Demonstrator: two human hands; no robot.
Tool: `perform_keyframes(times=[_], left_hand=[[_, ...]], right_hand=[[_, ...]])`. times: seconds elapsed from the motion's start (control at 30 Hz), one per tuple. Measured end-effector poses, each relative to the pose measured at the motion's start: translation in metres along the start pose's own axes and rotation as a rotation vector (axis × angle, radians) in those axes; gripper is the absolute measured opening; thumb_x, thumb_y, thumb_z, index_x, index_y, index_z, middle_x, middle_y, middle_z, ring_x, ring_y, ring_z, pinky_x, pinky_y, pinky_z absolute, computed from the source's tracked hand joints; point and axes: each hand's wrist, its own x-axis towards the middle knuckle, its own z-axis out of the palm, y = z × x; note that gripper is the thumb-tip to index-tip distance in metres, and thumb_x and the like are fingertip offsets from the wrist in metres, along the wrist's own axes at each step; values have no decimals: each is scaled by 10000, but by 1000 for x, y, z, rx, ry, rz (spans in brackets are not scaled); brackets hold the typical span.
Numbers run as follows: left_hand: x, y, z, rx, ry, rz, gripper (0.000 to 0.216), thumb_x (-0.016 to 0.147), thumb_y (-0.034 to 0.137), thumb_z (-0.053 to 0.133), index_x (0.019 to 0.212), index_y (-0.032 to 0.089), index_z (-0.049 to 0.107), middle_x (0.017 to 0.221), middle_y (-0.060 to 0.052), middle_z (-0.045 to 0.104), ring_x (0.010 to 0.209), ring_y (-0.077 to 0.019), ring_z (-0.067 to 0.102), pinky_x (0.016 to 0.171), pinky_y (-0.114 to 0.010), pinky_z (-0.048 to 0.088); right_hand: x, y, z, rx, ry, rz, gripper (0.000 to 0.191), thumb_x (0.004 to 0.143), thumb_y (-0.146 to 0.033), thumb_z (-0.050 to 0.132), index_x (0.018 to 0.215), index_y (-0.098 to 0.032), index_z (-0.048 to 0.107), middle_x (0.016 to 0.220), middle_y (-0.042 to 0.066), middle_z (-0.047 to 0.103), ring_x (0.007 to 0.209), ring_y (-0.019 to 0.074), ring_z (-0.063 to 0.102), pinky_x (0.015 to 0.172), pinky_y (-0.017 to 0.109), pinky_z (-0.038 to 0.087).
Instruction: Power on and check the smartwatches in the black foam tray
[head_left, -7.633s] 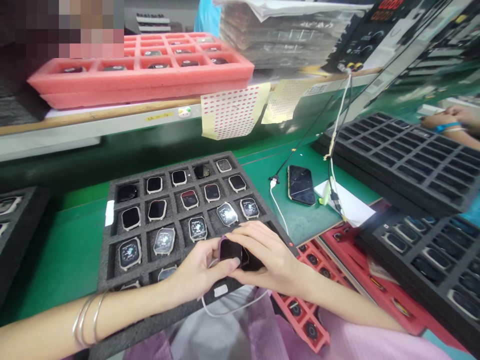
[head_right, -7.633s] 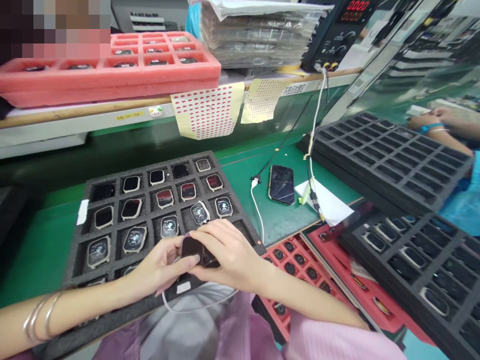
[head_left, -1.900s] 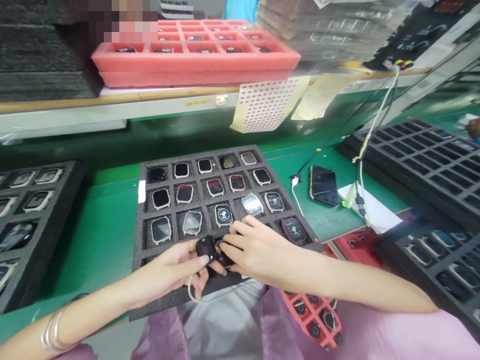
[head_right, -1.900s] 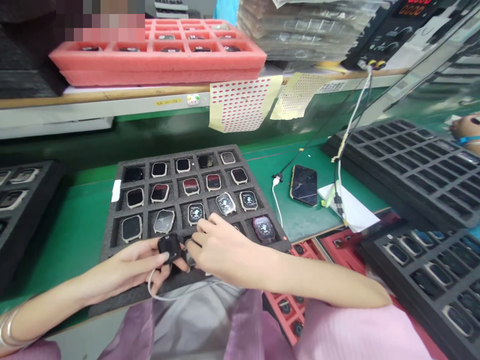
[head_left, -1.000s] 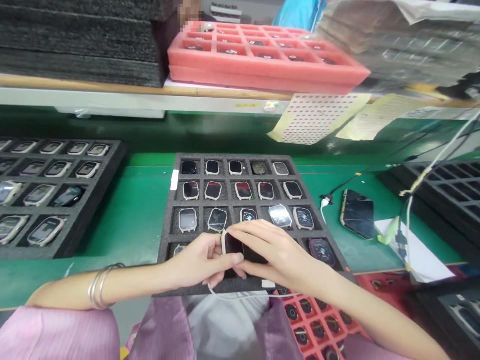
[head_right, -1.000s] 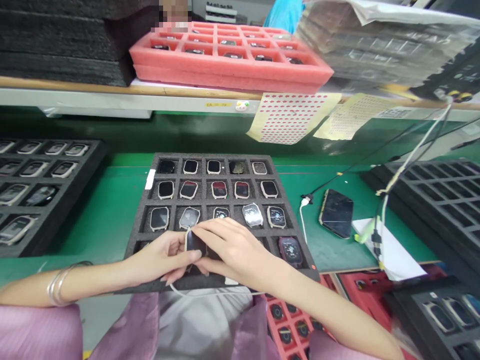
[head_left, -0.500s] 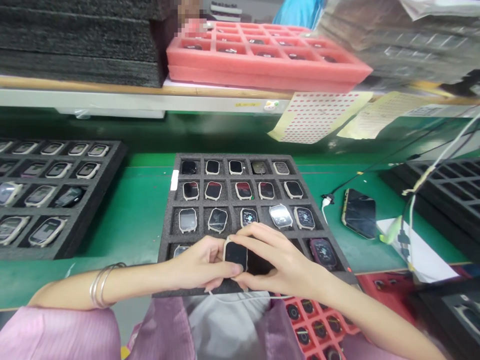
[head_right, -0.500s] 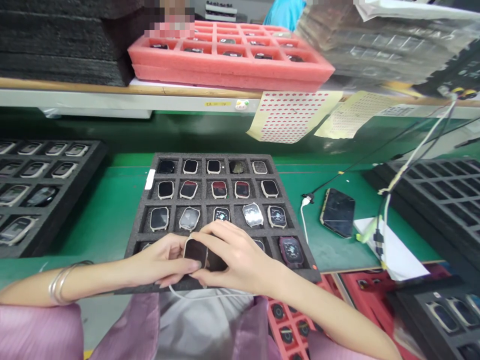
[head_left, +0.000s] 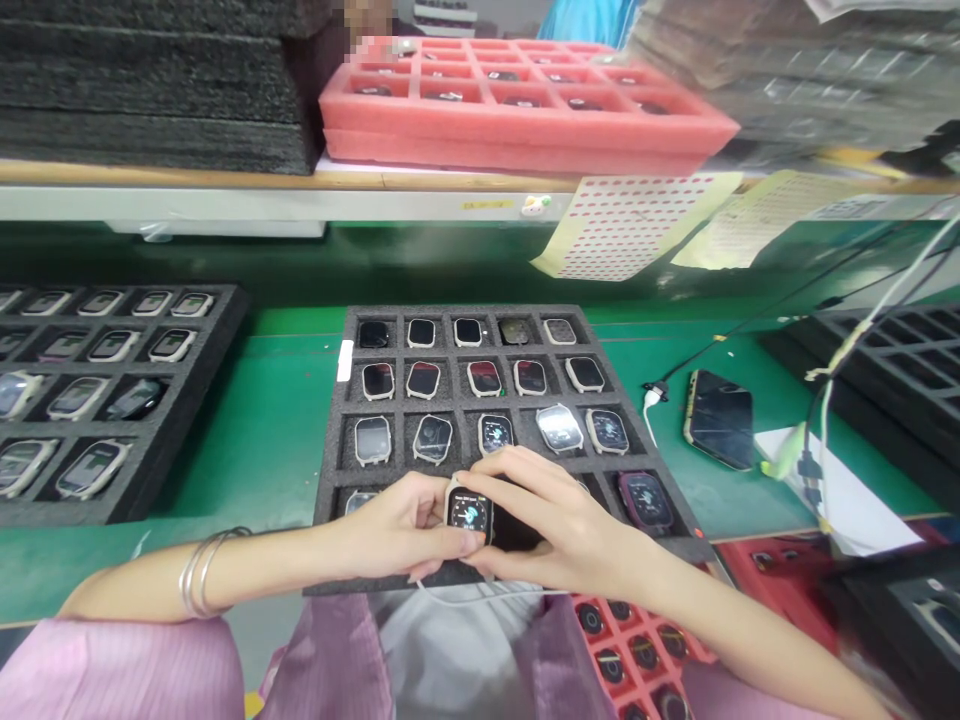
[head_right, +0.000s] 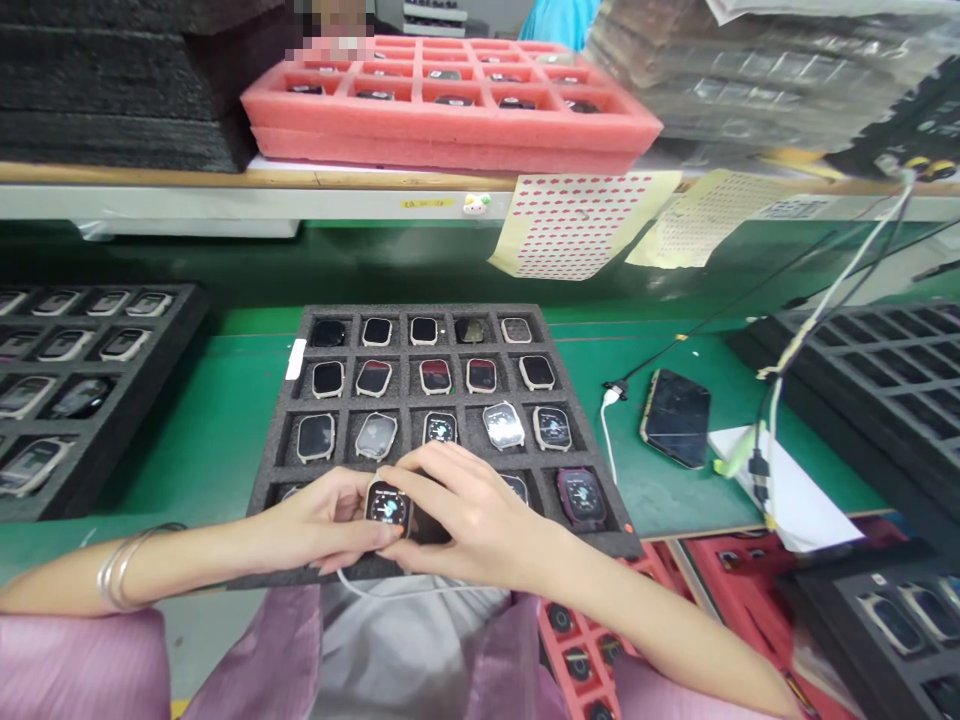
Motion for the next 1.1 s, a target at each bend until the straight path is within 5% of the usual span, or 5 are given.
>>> perform_keyframes(times=[0.4,0.5,0.7,0.87,1.1], left_hand=[[-4,1,3,-22,38,21,318,763,284,744,986,150,562,777,-2,638,501,-57,484,439,-176,321],[-14,7,-3,-58,62,-54,260,910,406,547,910,147,524,714,7,608,391,-21,314,400,-203,193],[-37,12,-12,-147,-5,-102,337,956,460,437,888,138,509,815,-57,624,472,-49,392,466,-235,246],[-44,24,-13,19,113,-44,339,967,419,429,819,136,541,534,31,514,425,-72,385,450,-236,270],[-59,34,-27,54,190,46,375,972,458,398,883,134,566,541,31,532,395,-58,335,477,-251,268]], right_hand=[[-9,2,-11,144,51,162,394,833,-258,684,1192,-179,541,1078,112,597,993,231,571,830,371,509],[-24,6,-16,-13,-15,235,388,831,-261,675,1189,-179,552,1056,117,593,999,254,565,837,403,496],[-25,-2,-20,-229,-168,195,387,882,-312,631,1211,-122,556,1125,153,595,1044,281,523,860,446,438],[12,-11,6,-281,-311,18,217,928,-278,562,1068,-124,622,969,107,648,881,240,536,749,380,424],[32,-17,35,-436,-432,-11,156,905,-284,583,921,-134,627,852,97,616,824,259,527,698,384,426]])
